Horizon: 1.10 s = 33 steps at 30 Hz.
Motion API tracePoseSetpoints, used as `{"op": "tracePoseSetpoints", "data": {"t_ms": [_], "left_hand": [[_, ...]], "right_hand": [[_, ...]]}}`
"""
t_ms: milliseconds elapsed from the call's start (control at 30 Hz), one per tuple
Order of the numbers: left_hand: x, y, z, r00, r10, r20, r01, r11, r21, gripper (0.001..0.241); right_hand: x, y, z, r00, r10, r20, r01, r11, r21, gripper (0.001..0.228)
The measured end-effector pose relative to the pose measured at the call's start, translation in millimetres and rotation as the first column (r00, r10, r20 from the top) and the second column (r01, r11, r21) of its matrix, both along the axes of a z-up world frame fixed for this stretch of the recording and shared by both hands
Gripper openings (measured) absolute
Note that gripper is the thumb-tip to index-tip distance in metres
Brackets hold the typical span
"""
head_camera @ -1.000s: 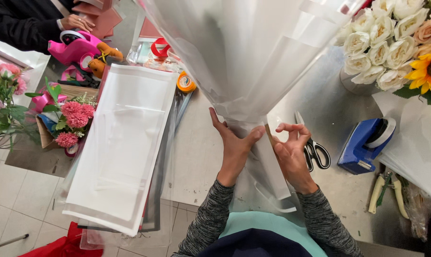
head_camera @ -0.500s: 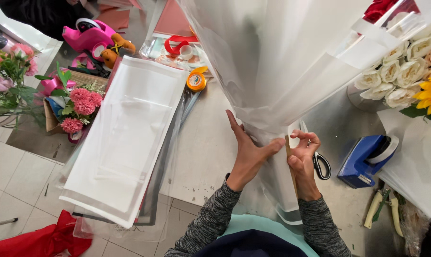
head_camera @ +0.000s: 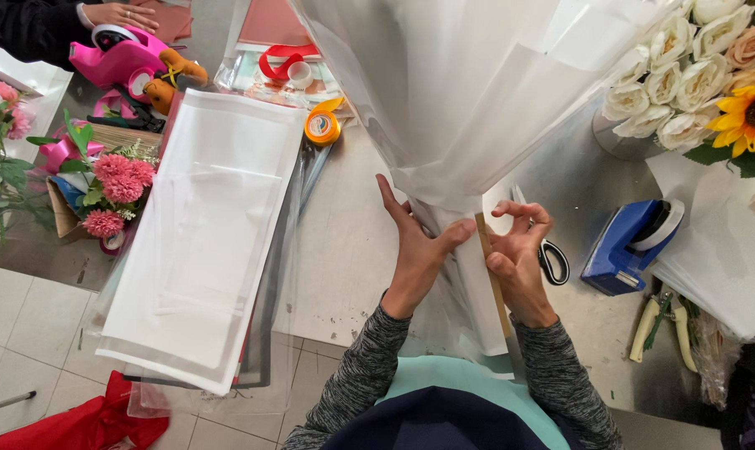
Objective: The person wraps the base of a floral arrangement with white plastic sheets, using scissors to cut a sheet and securing the wrap by hand.
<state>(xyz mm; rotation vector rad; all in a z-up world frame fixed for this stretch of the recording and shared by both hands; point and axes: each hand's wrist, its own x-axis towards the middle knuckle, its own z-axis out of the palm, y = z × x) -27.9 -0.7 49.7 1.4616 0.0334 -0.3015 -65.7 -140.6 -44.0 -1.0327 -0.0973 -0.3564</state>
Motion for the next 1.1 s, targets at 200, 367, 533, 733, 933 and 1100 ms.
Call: {"op": "tracePoseSetpoints", "data": {"t_ms": [200, 367, 533, 733, 933, 1100], "left_hand": [[3.6, -5.4, 11.5, 0.991, 0.093, 0.095, -0.085, 0.993, -0.078, 0.121], [4.8, -10.3, 7.5, 0.982, 0.143, 0.125, -0.130, 0.986, -0.107, 0.125], [-0.8, -8.3, 16.4, 0.982, 0.155, 0.108, -0.143, 0.983, -0.111, 0.126], [-1.4, -7.9, 13.8, 0.964, 0.194, 0.182, -0.175, 0.978, -0.116, 0.123], [-2.0, -10.0, 17.3, 0.956, 0.222, 0.192, -0.206, 0.974, -0.098, 0.121], [-3.0, -8.5, 26.2, 0.953, 0.235, 0.188, -0.226, 0.972, -0.071, 0.121]], "right_hand": [[-18.8, 5.3, 129.2, 0.950, -0.224, 0.218, 0.307, 0.794, -0.525, 0.036], [-11.8, 10.3, 155.1, 0.959, -0.047, 0.278, 0.251, 0.595, -0.764, 0.043], [-1.4, 19.3, 158.9, 0.969, -0.033, 0.247, 0.218, 0.587, -0.780, 0.039], [6.2, 20.7, 151.7, 0.950, -0.070, 0.306, 0.296, 0.523, -0.800, 0.043], [4.4, 17.5, 152.1, 0.959, -0.179, 0.218, 0.273, 0.396, -0.876, 0.044], [4.7, 16.1, 155.8, 0.965, -0.237, 0.117, 0.196, 0.345, -0.918, 0.047]]}}
